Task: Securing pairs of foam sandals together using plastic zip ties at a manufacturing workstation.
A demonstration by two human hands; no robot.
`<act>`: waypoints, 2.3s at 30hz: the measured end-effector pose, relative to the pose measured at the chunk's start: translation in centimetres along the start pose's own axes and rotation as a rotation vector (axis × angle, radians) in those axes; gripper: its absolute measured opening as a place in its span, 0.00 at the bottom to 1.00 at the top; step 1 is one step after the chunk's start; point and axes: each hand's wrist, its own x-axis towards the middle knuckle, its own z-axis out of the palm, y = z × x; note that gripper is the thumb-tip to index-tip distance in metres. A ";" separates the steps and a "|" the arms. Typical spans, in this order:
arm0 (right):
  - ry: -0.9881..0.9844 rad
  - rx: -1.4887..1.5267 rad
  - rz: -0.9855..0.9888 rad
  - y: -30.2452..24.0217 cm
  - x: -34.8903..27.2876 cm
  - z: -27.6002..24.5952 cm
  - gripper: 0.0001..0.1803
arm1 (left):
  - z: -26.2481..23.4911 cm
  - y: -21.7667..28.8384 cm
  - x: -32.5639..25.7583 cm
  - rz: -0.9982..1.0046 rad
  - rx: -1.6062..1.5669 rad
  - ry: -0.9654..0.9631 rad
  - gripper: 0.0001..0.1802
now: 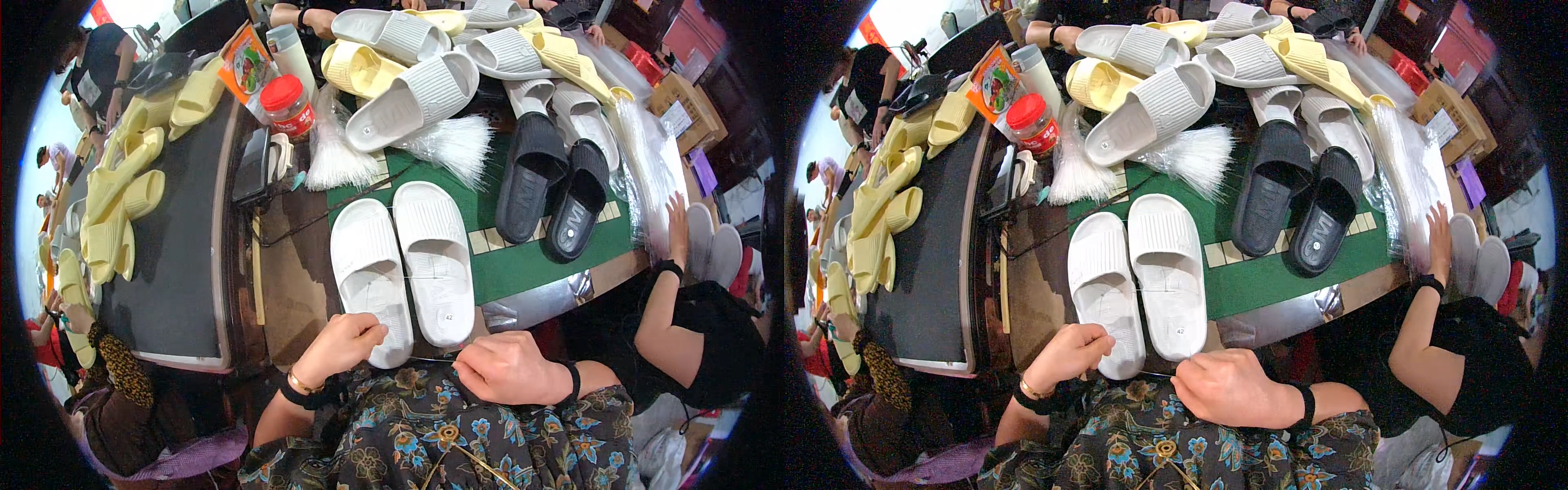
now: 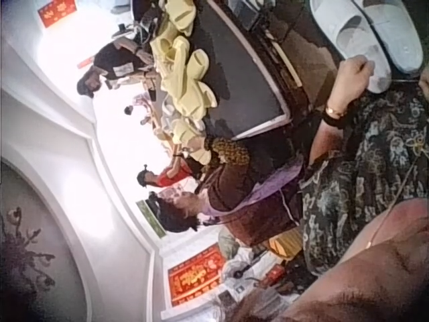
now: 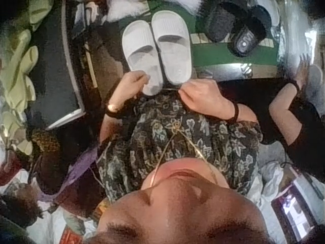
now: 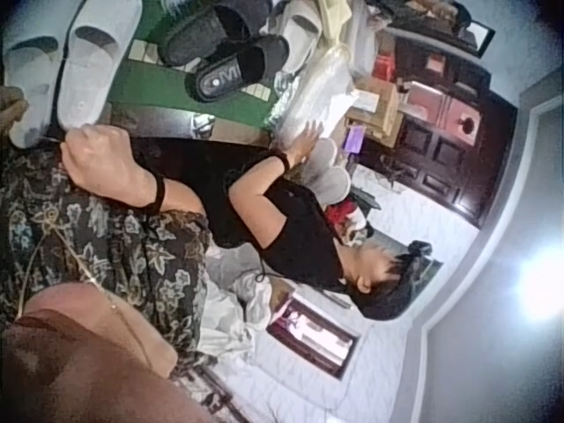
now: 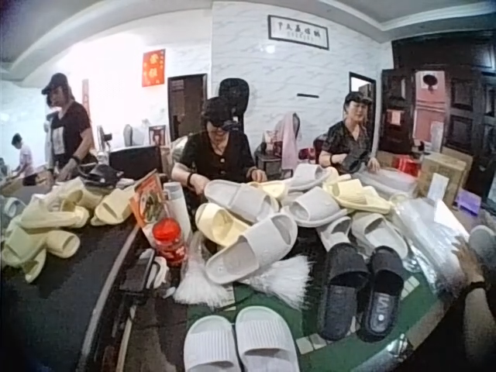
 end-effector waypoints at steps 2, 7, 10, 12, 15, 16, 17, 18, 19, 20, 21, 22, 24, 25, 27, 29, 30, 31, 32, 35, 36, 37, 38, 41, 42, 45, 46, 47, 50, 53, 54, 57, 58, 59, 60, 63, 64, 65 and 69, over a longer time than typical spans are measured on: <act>0.024 -0.010 -0.008 -0.3 0.1 -0.2 0.13 | -0.1 0.3 0.0 -0.006 0.006 0.007 0.18; 0.096 -0.047 -0.039 -0.9 0.3 -0.7 0.12 | -0.2 0.5 -0.4 0.008 -0.001 0.007 0.19; 0.115 -0.044 -0.083 -0.8 0.5 -0.8 0.12 | -0.4 0.8 -0.7 0.015 -0.007 0.013 0.19; 0.104 -0.071 -0.073 -0.6 0.5 -0.7 0.13 | -0.5 1.1 -0.5 0.010 -0.017 0.021 0.19; 0.051 -0.058 -0.055 0.0 0.4 -0.2 0.06 | -0.5 0.5 -0.3 0.015 0.000 0.031 0.19; 0.051 -0.059 -0.055 0.0 0.3 0.0 0.06 | -0.5 0.4 -0.2 0.015 -0.001 0.032 0.19; 0.044 -0.057 -0.053 0.1 0.3 0.3 0.06 | -0.5 0.1 -0.1 0.019 0.014 0.048 0.18; 0.036 -0.055 -0.051 0.1 0.3 0.4 0.06 | -0.5 -0.1 -0.1 0.023 0.028 0.064 0.18; 0.035 -0.053 -0.053 0.1 0.4 0.5 0.06 | -0.5 -0.4 -0.1 0.021 0.027 0.066 0.18; 0.019 -0.028 -0.070 -0.1 0.4 0.5 0.06 | -0.5 -0.5 0.0 0.037 0.029 0.083 0.18; 0.004 -0.003 -0.088 -0.3 0.5 0.5 0.06 | -0.5 -0.6 -0.1 0.052 0.030 0.101 0.18; 0.004 -0.002 -0.086 -0.4 0.6 0.6 0.06 | -0.5 -0.6 -0.1 0.052 0.030 0.099 0.18; -0.062 0.045 -0.138 -0.5 0.8 0.9 0.14 | -0.5 -0.6 -0.2 0.065 0.038 0.126 0.17; -0.062 0.045 -0.137 -0.4 0.8 1.1 0.14 | -0.5 -0.6 -0.2 0.065 0.038 0.125 0.17; -0.087 0.046 -0.138 -0.3 0.9 1.4 0.14 | -0.7 -0.4 -0.1 0.037 0.024 0.107 0.17; -0.082 0.021 -0.120 -0.3 1.2 1.4 0.14 | -0.8 -0.6 0.1 0.013 0.010 0.097 0.18; -0.076 -0.005 -0.102 -0.3 1.3 1.4 0.14 | -0.8 -0.7 0.1 -0.012 -0.003 0.086 0.18; -0.077 -0.003 -0.105 -0.3 1.4 1.4 0.14 | -0.8 -0.8 0.3 -0.014 -0.004 0.089 0.18; -0.027 -0.017 -0.094 -0.2 1.4 1.5 0.14 | -0.8 -1.0 0.5 0.008 0.011 0.097 0.18; 0.032 -0.070 -0.072 0.2 1.7 1.9 0.13 | -0.9 -1.0 1.2 0.046 0.013 0.139 0.19; 0.042 -0.109 -0.060 0.5 1.9 2.1 0.13 | -0.9 -0.9 1.5 0.061 0.001 0.173 0.20; 0.042 -0.110 -0.059 1.0 2.1 2.5 0.13 | -0.8 -0.8 1.9 0.063 0.001 0.172 0.20; 0.053 -0.135 -0.053 1.7 2.5 3.2 0.13 | -0.9 -0.8 2.2 0.045 0.013 0.232 0.21; 0.091 -0.179 -0.024 3.6 3.5 4.7 0.13 | -0.6 -0.9 2.9 0.035 0.053 0.321 0.21; 0.117 -0.193 -0.003 4.0 3.8 5.1 0.12 | -0.5 -0.8 2.8 0.037 0.082 0.352 0.21; 0.138 -0.222 0.050 5.6 5.0 5.9 0.12 | -0.4 -0.5 2.6 0.094 0.030 0.444 0.20; 0.155 -0.242 0.080 6.1 5.5 6.3 0.12 | -0.6 -0.6 2.7 0.093 0.031 0.447 0.20; 0.188 -0.215 0.081 6.7 5.8 6.6 0.11 | -0.9 -0.8 3.0 0.104 -0.007 0.512 0.18; 0.237 -0.167 0.099 8.2 6.5 7.4 0.09 | -2.6 -0.6 3.3 0.076 -0.136 0.635 0.15; 0.231 -0.146 0.133 8.2 6.8 7.2 0.06 | -4.9 -1.1 4.8 0.066 -0.149 0.709 0.15; 0.235 -0.131 0.153 8.1 6.8 7.1 0.07 | -5.6 -1.5 5.5 0.055 -0.043 0.721 0.15; 0.229 -0.102 0.143 8.1 6.6 6.5 0.12 | -7.1 -2.3 7.2 0.082 0.040 0.730 0.16; 0.234 -0.106 0.145 8.0 6.5 6.2 0.12 | -7.4 -2.8 7.8 0.063 0.077 0.713 0.17; 0.232 -0.091 0.144 7.9 6.3 5.9 0.14 | -7.7 -3.4 8.4 0.045 0.113 0.695 0.18; 0.229 -0.076 0.143 7.7 6.3 5.5 0.16 | -7.8 -3.8 9.0 0.051 0.114 0.692 0.18; 0.249 -0.067 0.126 8.1 6.2 5.0 0.16 | -7.8 -4.6 10.2 0.066 0.167 0.661 0.18; 0.281 -0.064 0.088 8.4 6.2 5.1 0.15 | -7.8 -4.7 10.4 0.070 0.155 0.658 0.19; 0.282 -0.067 0.091 8.7 6.1 5.2 0.15 | -7.8 -4.3 10.6 0.076 0.144 0.653 0.19; 0.188 -0.126 0.117 9.0 5.9 5.7 0.11 | -7.8 -2.8 10.3 0.028 0.164 0.650 0.20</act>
